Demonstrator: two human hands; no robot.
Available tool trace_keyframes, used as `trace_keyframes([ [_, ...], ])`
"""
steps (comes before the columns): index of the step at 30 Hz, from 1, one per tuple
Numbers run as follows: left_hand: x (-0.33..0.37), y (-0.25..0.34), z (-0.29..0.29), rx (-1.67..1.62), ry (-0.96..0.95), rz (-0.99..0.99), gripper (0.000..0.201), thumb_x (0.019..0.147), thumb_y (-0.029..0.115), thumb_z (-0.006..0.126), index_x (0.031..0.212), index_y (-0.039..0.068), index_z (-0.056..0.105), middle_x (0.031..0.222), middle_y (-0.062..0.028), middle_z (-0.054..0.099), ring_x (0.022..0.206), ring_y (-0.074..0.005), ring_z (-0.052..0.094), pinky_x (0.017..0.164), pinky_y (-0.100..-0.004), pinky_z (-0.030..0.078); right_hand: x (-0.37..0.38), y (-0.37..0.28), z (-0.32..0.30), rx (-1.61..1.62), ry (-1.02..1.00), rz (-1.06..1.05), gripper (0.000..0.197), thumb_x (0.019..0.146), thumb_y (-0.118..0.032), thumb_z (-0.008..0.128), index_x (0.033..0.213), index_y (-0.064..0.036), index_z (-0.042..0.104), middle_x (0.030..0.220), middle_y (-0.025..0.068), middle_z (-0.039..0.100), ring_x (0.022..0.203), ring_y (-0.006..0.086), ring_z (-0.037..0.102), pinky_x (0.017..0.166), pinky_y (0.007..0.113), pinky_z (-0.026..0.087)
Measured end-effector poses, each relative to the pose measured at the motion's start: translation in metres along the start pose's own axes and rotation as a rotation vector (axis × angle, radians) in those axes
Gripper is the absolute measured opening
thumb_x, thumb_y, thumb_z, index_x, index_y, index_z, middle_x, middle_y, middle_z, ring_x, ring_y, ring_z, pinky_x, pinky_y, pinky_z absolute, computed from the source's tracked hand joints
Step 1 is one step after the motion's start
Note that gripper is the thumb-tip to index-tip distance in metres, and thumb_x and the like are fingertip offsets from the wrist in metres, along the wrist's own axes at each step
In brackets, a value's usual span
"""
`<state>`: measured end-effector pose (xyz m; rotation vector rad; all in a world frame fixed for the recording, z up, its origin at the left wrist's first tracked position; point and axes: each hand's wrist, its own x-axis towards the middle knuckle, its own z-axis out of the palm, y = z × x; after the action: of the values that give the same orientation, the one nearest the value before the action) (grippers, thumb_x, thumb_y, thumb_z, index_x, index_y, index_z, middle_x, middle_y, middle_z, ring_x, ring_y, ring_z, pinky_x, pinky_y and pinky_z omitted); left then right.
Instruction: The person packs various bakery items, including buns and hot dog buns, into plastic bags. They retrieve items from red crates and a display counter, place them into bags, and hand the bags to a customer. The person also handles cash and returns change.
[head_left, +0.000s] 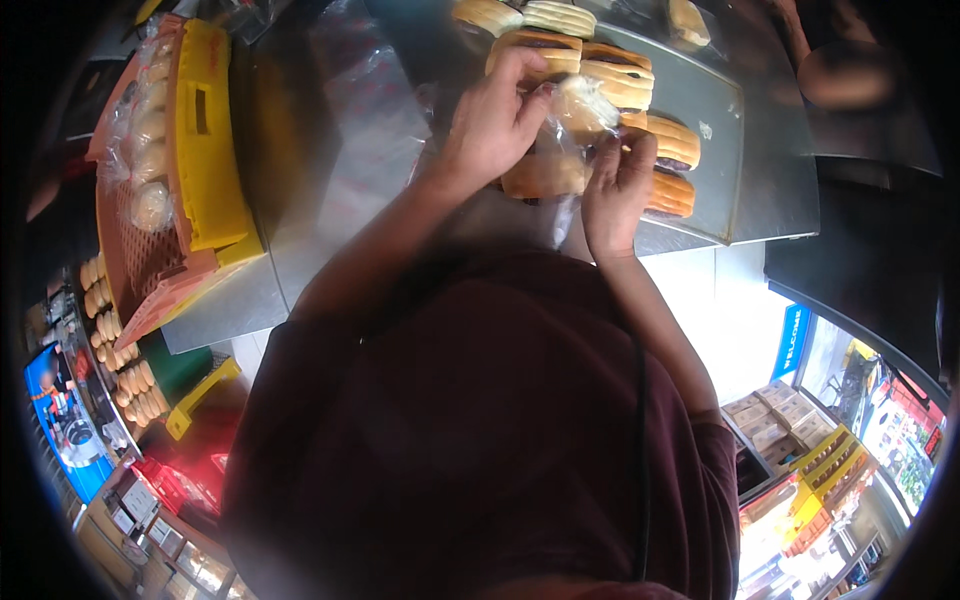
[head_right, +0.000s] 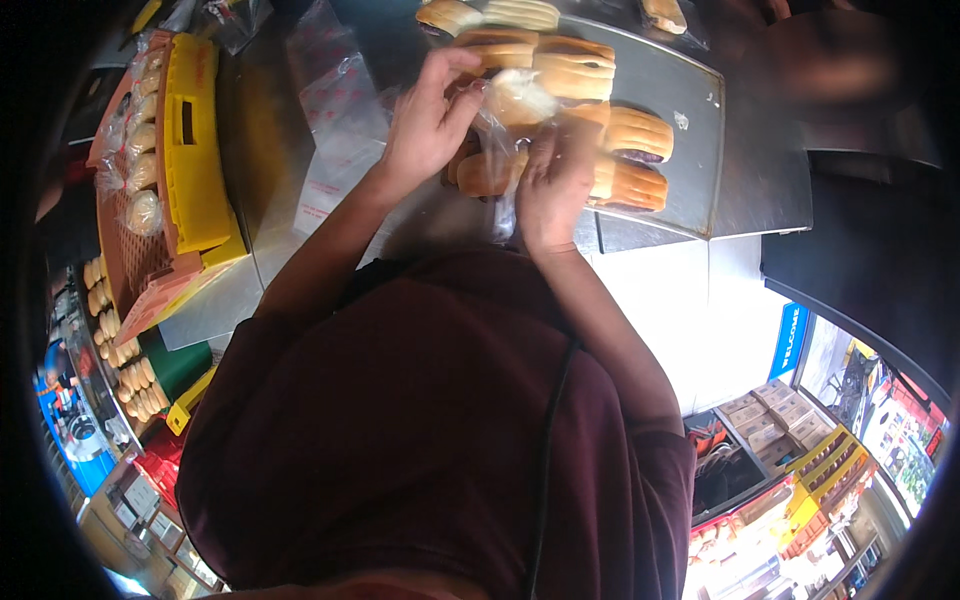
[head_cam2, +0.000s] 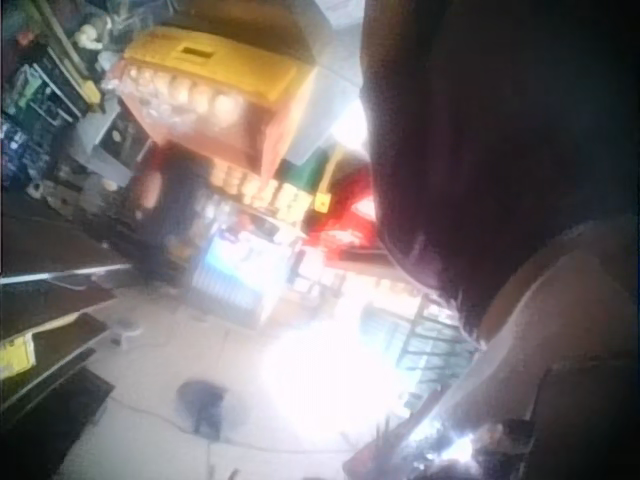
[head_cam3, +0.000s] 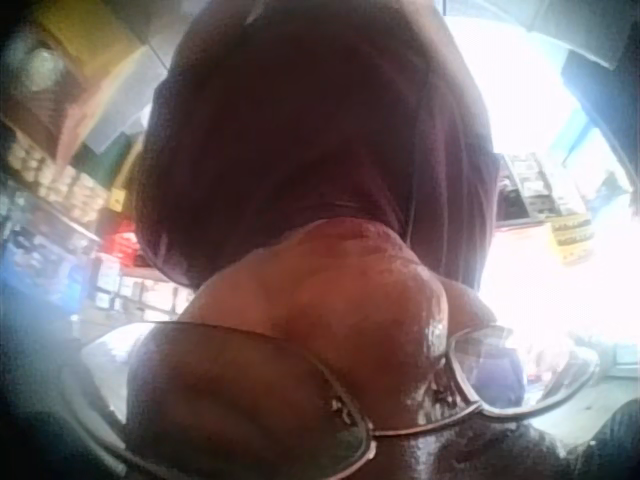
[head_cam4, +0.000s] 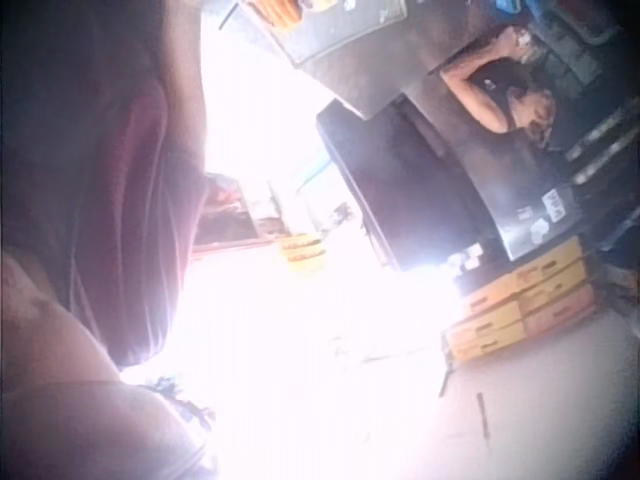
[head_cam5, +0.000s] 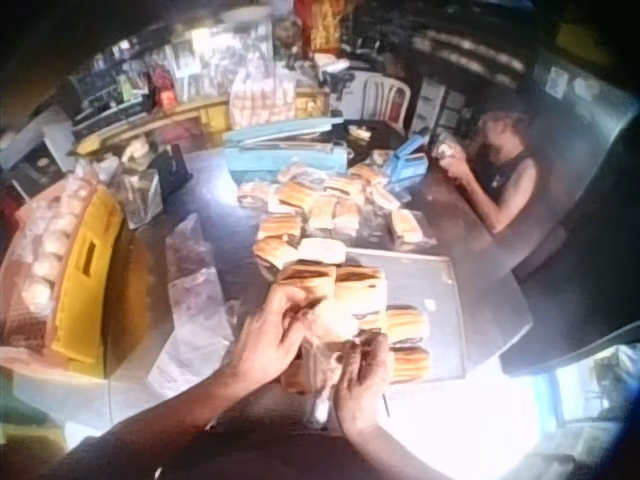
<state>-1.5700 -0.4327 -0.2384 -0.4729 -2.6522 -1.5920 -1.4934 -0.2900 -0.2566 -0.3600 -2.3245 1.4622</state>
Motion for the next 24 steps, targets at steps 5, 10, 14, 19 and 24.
trace_keyframes([
  [5,-0.021,-0.021,0.012,-0.068,0.08,-0.054,0.019,0.091,0.016,0.054,0.105,0.007,0.064,0.074,-0.0132,0.064,0.066,-0.0287,0.066,0.062,-0.0372,0.05,0.011,0.0,0.002,-0.08,0.039,-0.048,0.014,0.096,-0.011,0.051,0.088,-0.0005,0.047,0.079,0.007,0.056,0.072,0.0124,0.054,0.067,0.027,0.045],
  [10,-0.018,-0.036,0.012,-0.337,0.032,-0.249,0.021,0.088,0.013,0.054,0.099,0.0,0.066,0.076,-0.0103,0.068,0.065,-0.0141,0.067,0.059,-0.0279,0.052,0.017,0.022,-0.002,0.04,0.05,-0.022,0.011,0.09,-0.009,0.058,0.089,0.0016,0.055,0.074,0.0131,0.059,0.068,0.0234,0.057,0.065,0.034,0.046],
  [14,-0.023,-0.045,0.013,-0.472,-0.045,-0.414,0.019,0.085,0.009,0.057,0.095,-0.003,0.066,0.08,-0.0111,0.068,0.067,-0.015,0.067,0.058,-0.0269,0.053,0.025,0.029,-0.009,-0.073,-0.037,0.167,0.009,0.087,-0.005,0.061,0.09,0.0035,0.06,0.076,0.004,0.059,0.07,0.0097,0.053,0.063,0.025,0.044],
  [19,-0.019,-0.053,0.033,-0.685,0.048,-0.562,0.013,0.086,0.003,0.058,0.09,-0.007,0.065,0.087,-0.0157,0.065,0.068,-0.0197,0.066,0.06,-0.0289,0.057,0.044,0.059,-0.012,0.2,-0.085,0.469,0.012,0.087,-0.005,0.06,0.094,0.0046,0.062,0.082,0.0052,0.061,0.07,0.0113,0.053,0.062,0.025,0.044],
  [24,-0.018,-0.058,0.021,-0.909,-0.122,-0.673,0.016,0.089,0.004,0.059,0.1,-0.007,0.058,0.09,-0.0158,0.063,0.072,-0.0194,0.066,0.063,-0.0301,0.058,0.049,0.085,-0.011,-0.01,-0.152,0.3,0.017,0.089,-0.006,0.058,0.1,0.0061,0.062,0.084,0.0075,0.062,0.071,0.0116,0.051,0.063,0.026,0.042],
])
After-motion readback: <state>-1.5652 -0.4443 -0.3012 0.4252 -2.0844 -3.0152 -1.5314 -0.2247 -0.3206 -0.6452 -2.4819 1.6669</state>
